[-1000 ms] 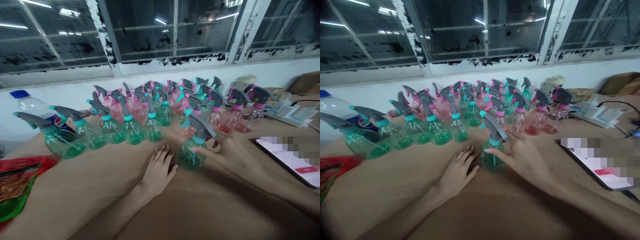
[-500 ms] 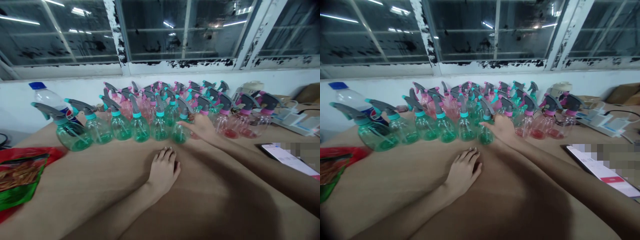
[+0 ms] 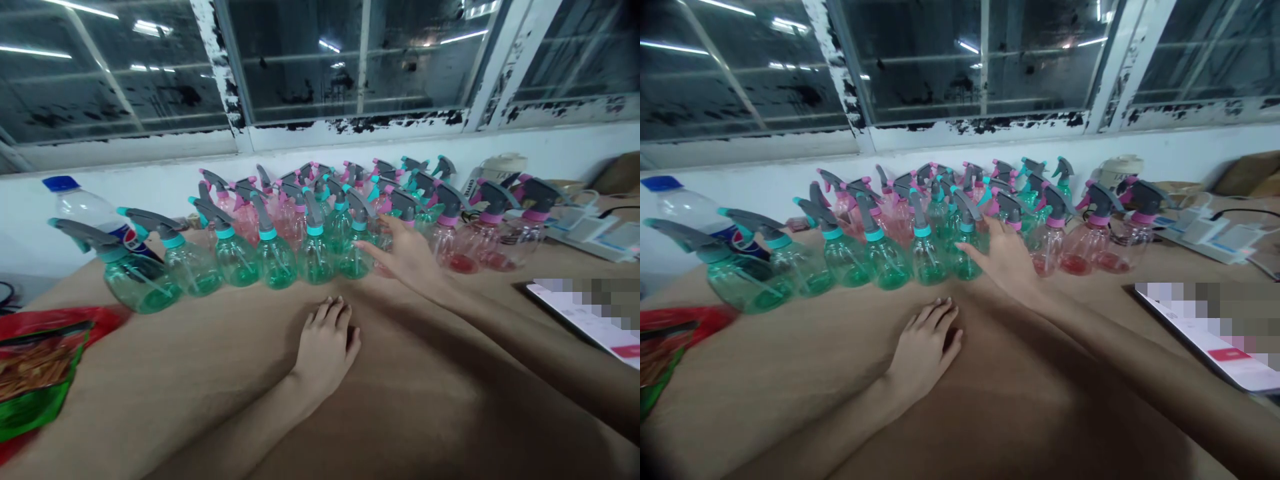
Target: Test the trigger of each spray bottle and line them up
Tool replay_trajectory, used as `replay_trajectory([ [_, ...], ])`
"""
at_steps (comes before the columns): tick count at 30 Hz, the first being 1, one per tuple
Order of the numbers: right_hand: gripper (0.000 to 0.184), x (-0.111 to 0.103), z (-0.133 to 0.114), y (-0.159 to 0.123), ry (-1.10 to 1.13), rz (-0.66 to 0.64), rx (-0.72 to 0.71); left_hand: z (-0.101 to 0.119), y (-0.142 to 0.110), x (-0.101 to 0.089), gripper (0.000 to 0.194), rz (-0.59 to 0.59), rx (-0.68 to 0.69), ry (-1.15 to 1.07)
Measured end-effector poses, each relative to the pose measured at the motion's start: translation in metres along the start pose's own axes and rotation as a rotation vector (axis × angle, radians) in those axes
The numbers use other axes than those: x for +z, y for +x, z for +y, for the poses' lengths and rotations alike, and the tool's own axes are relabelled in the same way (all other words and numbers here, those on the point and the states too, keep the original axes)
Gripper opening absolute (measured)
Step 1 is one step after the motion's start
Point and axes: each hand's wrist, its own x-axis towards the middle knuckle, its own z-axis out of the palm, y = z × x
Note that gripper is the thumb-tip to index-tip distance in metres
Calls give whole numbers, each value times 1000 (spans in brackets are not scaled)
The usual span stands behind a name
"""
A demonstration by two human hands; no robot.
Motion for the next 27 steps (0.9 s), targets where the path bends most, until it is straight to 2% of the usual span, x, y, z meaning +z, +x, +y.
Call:
replay_trajectory([
  [4, 37, -34, 12, -17, 104, -28, 36, -1, 0, 1, 32, 18, 10, 2],
  [7, 30, -49, 29, -18, 43, 16, 116, -2, 0, 1, 32, 24, 13, 6],
  [9, 34, -49, 40, -15, -28, 40, 149, -3, 1, 1, 32, 27, 15, 14],
  [11, 45, -44, 48, -8, -92, 34, 178, -3, 1, 0, 32, 22, 21, 24],
  [14, 66, -31, 51, 1, -189, -60, 241, -4, 2, -1, 33, 12, 35, 31],
  [17, 68, -22, 48, 7, -248, -159, 286, -4, 2, -2, 32, 12, 39, 30],
  [19, 66, -22, 46, 7, -258, -167, 300, -3, 2, -3, 31, 8, 35, 25],
  [23, 66, -34, 39, -9, -293, -163, 302, -3, 2, -5, 31, -8, 12, 8],
  [27, 61, -53, 20, -46, -315, -187, 200, -3, 1, -6, 49, 13, 31, -46],
])
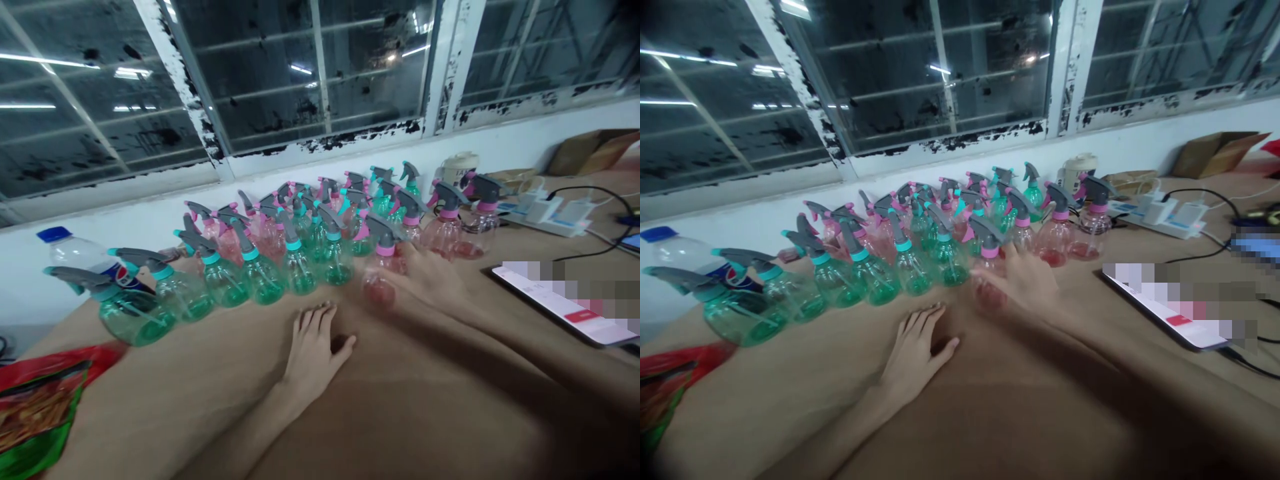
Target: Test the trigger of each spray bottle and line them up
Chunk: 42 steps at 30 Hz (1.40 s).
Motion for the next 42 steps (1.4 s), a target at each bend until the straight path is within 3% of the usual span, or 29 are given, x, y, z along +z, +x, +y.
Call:
replay_trajectory([
  [3, 67, -9, -8, -35, 1, 27, -95, 3, -1, -1, 72, 4, 27, -54],
  [6, 67, -15, -15, -62, 23, -6, -194, 10, -3, -4, 97, -65, 59, -140],
  [8, 66, -18, -17, -73, 63, -1, -236, 17, -5, -7, 102, -118, 86, -202],
  [13, 61, -28, -12, -76, 249, -39, -316, 26, -6, -10, 90, -136, 133, -311],
  [17, 61, -31, -12, -64, 630, -179, -271, 27, -6, -10, 84, -125, 146, -363],
  [22, 52, -28, -26, -52, 947, -224, -297, 28, -6, -12, 91, -155, 173, -438],
  [27, 27, -25, -37, -51, 984, -248, -272, 28, -6, -14, 92, -190, 190, -455],
  [31, 15, -20, -37, -53, 976, -100, -247, 27, -7, -11, 93, -191, 169, -375],
  [35, 11, -14, -34, -46, 942, -38, -242, 25, -8, -8, 87, -182, 170, -269],
  [42, 9, 3, -25, -17, 965, 48, -268, 22, -12, -5, 47, -56, 64, -275],
])
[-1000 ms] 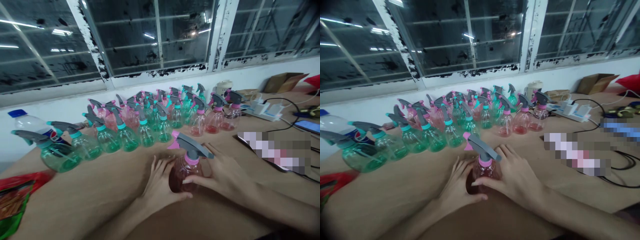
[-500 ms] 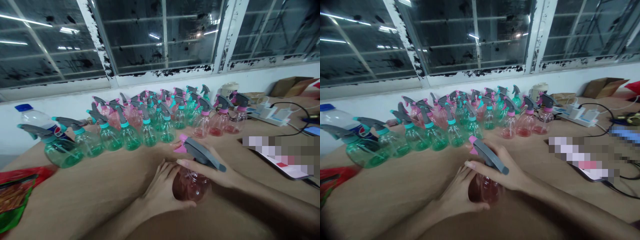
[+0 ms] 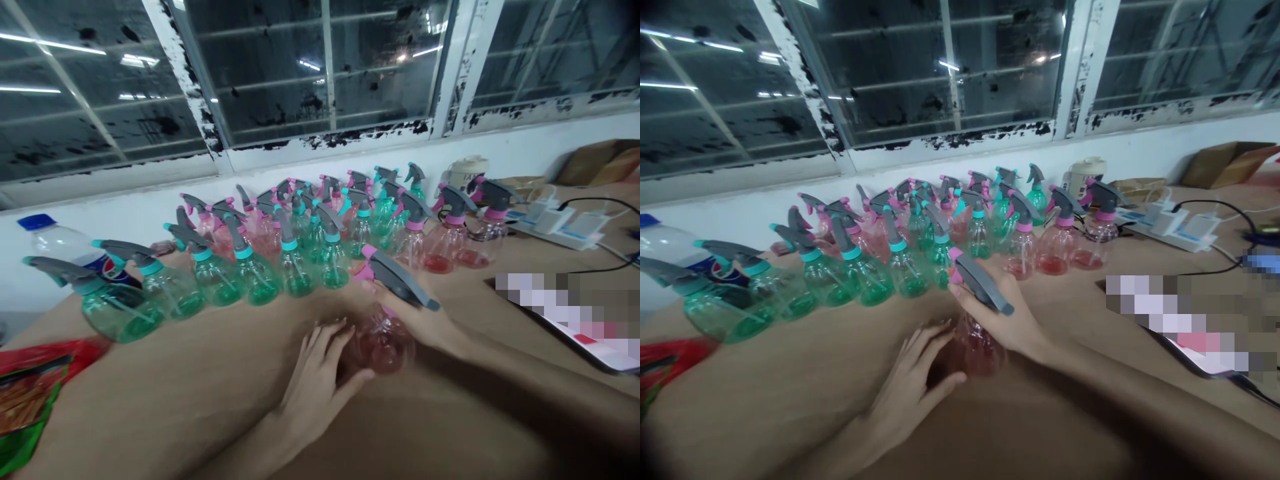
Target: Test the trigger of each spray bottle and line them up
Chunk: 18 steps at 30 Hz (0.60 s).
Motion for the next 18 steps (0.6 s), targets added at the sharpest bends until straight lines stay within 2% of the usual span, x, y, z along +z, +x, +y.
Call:
replay_trajectory([
  [6, 11, 0, 12, 16, 39, -47, 42, 0, -1, 2, 26, 75, -71, -47],
  [13, 16, -1, 14, 19, 35, -77, 58, -3, 0, 2, 23, 71, -131, -72],
  [18, 20, -3, 11, 20, -1, -116, 74, -5, 0, 4, 24, 56, -160, 69],
])
